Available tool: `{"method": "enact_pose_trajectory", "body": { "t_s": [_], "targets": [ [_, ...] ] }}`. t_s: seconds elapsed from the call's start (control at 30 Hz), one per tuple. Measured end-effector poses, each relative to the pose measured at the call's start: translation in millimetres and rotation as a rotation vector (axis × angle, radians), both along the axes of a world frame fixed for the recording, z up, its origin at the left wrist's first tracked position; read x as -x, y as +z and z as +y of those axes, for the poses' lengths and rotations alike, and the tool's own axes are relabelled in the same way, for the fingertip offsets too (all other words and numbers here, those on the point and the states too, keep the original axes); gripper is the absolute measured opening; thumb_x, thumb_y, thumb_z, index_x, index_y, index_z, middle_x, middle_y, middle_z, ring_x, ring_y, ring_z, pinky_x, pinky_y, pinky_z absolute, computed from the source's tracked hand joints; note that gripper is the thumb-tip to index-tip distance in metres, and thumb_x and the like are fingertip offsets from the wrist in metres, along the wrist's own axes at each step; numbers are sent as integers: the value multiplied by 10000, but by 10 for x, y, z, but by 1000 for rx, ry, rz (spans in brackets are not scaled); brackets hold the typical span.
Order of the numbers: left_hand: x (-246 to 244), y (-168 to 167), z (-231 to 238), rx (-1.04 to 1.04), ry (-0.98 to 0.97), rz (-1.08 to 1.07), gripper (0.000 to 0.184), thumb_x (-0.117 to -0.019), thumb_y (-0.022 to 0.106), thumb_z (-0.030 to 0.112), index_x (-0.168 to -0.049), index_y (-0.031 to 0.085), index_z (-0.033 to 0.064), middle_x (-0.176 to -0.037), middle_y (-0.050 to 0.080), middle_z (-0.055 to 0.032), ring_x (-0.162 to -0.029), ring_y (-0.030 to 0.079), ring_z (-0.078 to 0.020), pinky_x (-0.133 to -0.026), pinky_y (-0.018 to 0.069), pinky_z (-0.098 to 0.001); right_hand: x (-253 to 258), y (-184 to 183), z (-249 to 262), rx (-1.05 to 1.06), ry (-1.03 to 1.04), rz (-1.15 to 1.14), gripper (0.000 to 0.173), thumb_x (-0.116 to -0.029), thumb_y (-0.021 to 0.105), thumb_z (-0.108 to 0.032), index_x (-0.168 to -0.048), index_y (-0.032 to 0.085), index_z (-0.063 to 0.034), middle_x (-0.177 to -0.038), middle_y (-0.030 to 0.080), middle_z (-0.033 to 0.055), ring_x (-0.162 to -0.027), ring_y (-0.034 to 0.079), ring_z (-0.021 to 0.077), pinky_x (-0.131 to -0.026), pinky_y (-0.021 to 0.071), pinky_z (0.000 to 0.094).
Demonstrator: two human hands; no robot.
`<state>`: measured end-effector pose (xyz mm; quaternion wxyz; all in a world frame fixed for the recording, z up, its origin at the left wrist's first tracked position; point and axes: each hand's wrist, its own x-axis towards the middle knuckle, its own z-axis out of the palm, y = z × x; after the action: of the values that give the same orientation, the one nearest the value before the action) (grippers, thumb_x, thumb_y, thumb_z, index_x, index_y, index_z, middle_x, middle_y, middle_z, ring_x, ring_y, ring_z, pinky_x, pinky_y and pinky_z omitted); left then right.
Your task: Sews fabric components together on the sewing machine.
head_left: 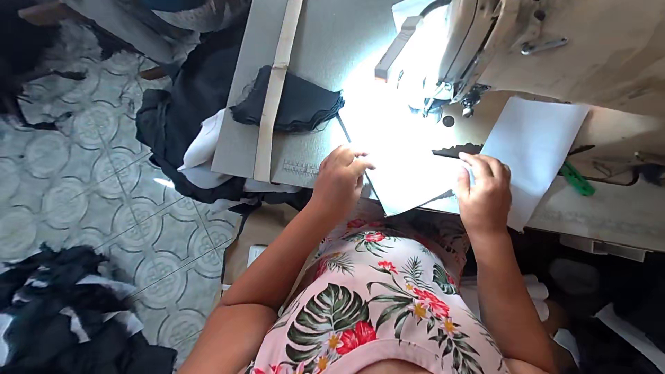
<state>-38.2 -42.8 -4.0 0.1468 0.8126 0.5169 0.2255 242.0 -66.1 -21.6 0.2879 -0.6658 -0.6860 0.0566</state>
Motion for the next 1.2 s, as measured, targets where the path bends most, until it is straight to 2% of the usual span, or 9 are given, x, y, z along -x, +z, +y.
{"method": "enact_pose_trajectory", "body": {
  "t_s": [0.2, 0.43, 0.57, 0.77, 0.9, 0.97, 1.03, 1.1, 1.2],
  "targets": [
    [-225, -151, 283, 72, 109, 103, 237, -1009, 600, 176, -1180, 741, 93, -1223, 681, -171, -1191, 613, -405, -924, 525, -578, 328, -132, 170, 91, -9, -141, 351, -997, 636, -372, -1129, 729, -60, -1130, 682, 189, -1092, 631, 413, -818, 524, 563],
    [-285, -199, 331, 39, 107, 161, 255, -1001, 604, 170, -1194, 720, 50, -1227, 681, -210, -1191, 601, -470, -914, 499, -638, 390, -225, 87, 8, -57, -119, 217, -967, 645, -201, -1114, 749, -82, -1142, 695, 126, -1090, 638, 339, -812, 525, 484],
    [-263, -232, 330, -7, 97, 147, 238, -999, 608, 163, -1157, 724, 28, -1156, 684, -239, -1153, 610, -488, -888, 499, -651, 233, -133, -118, -65, -29, -30, 243, -1008, 585, -177, -1157, 749, -79, -1249, 694, 121, -1181, 638, 307, -935, 533, 474],
    [-211, -284, 323, -32, 110, 107, 239, -1004, 606, 167, -1177, 732, 61, -1189, 691, -211, -1173, 612, -456, -924, 494, -629, -631, 76, -589, 130, -455, -32, 338, -1082, 452, -196, -1296, 649, -25, -1248, 653, 225, -1186, 622, 393, -986, 515, 548],
    [-223, -278, 314, -53, 116, 134, 260, -1013, 592, 159, -1211, 714, 43, -1179, 675, -249, -1170, 603, -487, -916, 493, -637, -675, 44, -685, 304, -549, -33, 483, -1008, 622, -418, -1211, 652, 19, -1200, 629, 293, -1142, 597, 496, -908, 498, 649],
    [-239, -237, 290, -47, 99, 167, 271, -1021, 572, 129, -1253, 702, 82, -1192, 668, -256, -1173, 598, -507, -893, 498, -650, -600, 23, -672, 289, -466, -4, 374, -993, 660, -312, -1099, 661, 47, -1102, 649, 288, -1063, 626, 478, -875, 515, 632],
    [-255, -190, 226, -10, 30, 167, 303, -1004, 576, 87, -1271, 712, 134, -1259, 664, -228, -1179, 608, -485, -888, 517, -644, -591, 51, -714, 204, -346, 208, 258, -987, 661, -209, -1044, 659, 43, -943, 668, 193, -864, 666, 318, -758, 562, 505],
    [-329, -134, 99, 82, -93, 108, 274, -986, 620, 87, -1238, 724, 114, -1253, 668, -210, -1089, 664, -424, -866, 560, -601, -651, 151, -811, 47, -251, 705, 195, -976, 627, -190, -1110, 647, -50, -911, 687, -15, -819, 678, 75, -751, 600, 294],
    [-666, -81, -178, 333, -466, 31, 262, -1012, 587, 163, -1247, 702, 169, -1258, 668, -117, -975, 710, -293, -788, 608, -511, -772, 511, -1036, -314, -333, 1165, 306, -952, 650, -221, -1230, 566, -124, -1026, 711, -75, -941, 704, 76, -843, 620, 328]
  ]
}}
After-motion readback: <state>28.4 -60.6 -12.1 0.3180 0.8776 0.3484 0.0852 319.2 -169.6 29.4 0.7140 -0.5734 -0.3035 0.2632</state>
